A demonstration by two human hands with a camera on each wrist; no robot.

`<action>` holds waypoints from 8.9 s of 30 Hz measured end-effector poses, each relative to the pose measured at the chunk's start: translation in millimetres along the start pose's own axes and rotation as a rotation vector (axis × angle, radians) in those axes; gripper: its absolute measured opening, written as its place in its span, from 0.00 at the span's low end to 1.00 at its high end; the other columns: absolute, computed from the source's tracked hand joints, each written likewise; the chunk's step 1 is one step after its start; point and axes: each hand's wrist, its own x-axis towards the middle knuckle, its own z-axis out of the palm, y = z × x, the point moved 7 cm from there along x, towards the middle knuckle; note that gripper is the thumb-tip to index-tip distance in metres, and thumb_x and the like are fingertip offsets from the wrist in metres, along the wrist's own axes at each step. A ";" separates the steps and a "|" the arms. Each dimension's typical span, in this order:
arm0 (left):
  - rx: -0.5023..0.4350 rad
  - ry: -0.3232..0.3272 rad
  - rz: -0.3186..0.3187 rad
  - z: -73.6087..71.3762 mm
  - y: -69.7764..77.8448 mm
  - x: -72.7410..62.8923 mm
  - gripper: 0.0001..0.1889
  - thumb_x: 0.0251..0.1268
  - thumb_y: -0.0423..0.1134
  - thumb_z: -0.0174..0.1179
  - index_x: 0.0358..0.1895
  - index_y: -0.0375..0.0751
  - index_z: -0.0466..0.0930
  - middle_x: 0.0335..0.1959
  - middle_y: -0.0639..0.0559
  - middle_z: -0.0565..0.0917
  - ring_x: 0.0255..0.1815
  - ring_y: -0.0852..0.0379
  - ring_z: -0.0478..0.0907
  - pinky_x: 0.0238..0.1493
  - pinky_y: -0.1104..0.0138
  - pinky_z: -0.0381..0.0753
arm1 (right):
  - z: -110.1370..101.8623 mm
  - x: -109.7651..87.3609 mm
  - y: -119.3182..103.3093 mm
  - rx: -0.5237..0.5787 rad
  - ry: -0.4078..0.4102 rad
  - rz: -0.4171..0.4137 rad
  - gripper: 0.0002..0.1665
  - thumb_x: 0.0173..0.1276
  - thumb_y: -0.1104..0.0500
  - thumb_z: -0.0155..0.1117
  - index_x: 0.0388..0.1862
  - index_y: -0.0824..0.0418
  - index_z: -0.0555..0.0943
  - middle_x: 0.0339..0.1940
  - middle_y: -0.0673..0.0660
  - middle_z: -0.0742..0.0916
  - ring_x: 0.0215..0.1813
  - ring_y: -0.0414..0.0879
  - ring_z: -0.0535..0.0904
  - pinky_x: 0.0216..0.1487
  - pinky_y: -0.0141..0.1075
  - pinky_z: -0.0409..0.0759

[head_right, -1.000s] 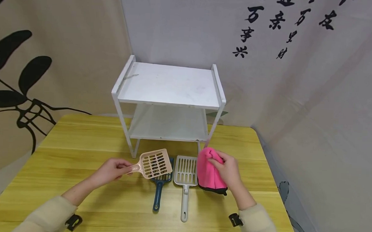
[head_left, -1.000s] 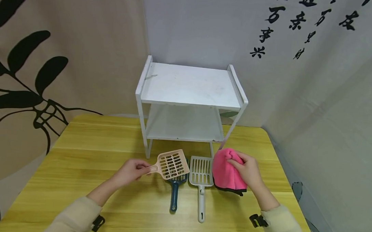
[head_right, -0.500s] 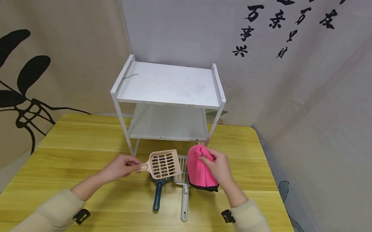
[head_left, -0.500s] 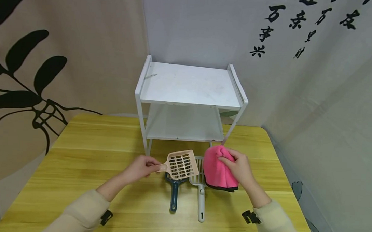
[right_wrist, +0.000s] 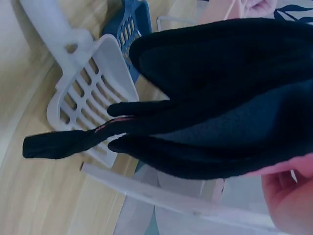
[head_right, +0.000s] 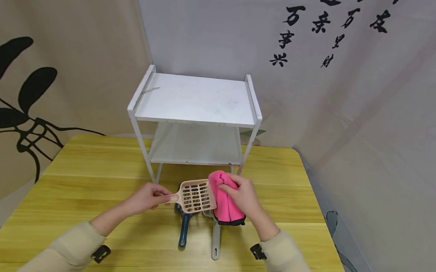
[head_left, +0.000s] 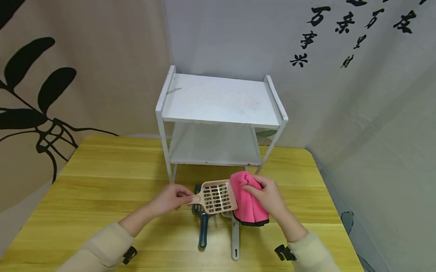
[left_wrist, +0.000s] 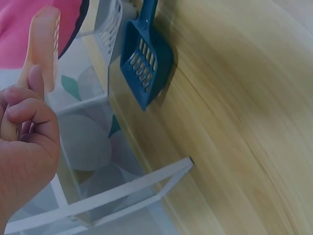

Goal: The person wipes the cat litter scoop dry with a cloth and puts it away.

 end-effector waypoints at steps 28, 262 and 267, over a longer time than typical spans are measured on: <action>-0.023 -0.011 -0.005 7.9 9.8 11.8 0.11 0.66 0.34 0.54 0.43 0.29 0.82 0.29 0.38 0.85 0.12 0.65 0.61 0.15 0.75 0.62 | 70.4 -8.4 -20.0 -0.562 -0.338 -0.339 0.22 0.67 0.49 0.59 0.58 0.54 0.78 0.53 0.50 0.83 0.55 0.46 0.74 0.54 0.42 0.74; 0.015 -0.173 0.152 -8.2 41.4 3.5 0.06 0.61 0.29 0.58 0.37 0.34 0.85 0.26 0.46 0.80 0.20 0.64 0.65 0.22 0.74 0.66 | 36.8 16.4 -26.0 0.443 -0.651 -0.005 0.26 0.72 0.64 0.43 0.61 0.83 0.59 0.38 0.41 0.84 0.40 0.31 0.79 0.40 0.25 0.78; -0.008 -0.154 0.118 -13.6 37.9 3.6 0.08 0.62 0.28 0.56 0.39 0.32 0.84 0.28 0.41 0.81 0.19 0.63 0.63 0.20 0.73 0.63 | 30.2 17.7 -21.2 0.454 -0.611 -0.021 0.28 0.72 0.63 0.45 0.64 0.82 0.58 0.43 0.42 0.83 0.43 0.32 0.79 0.43 0.26 0.78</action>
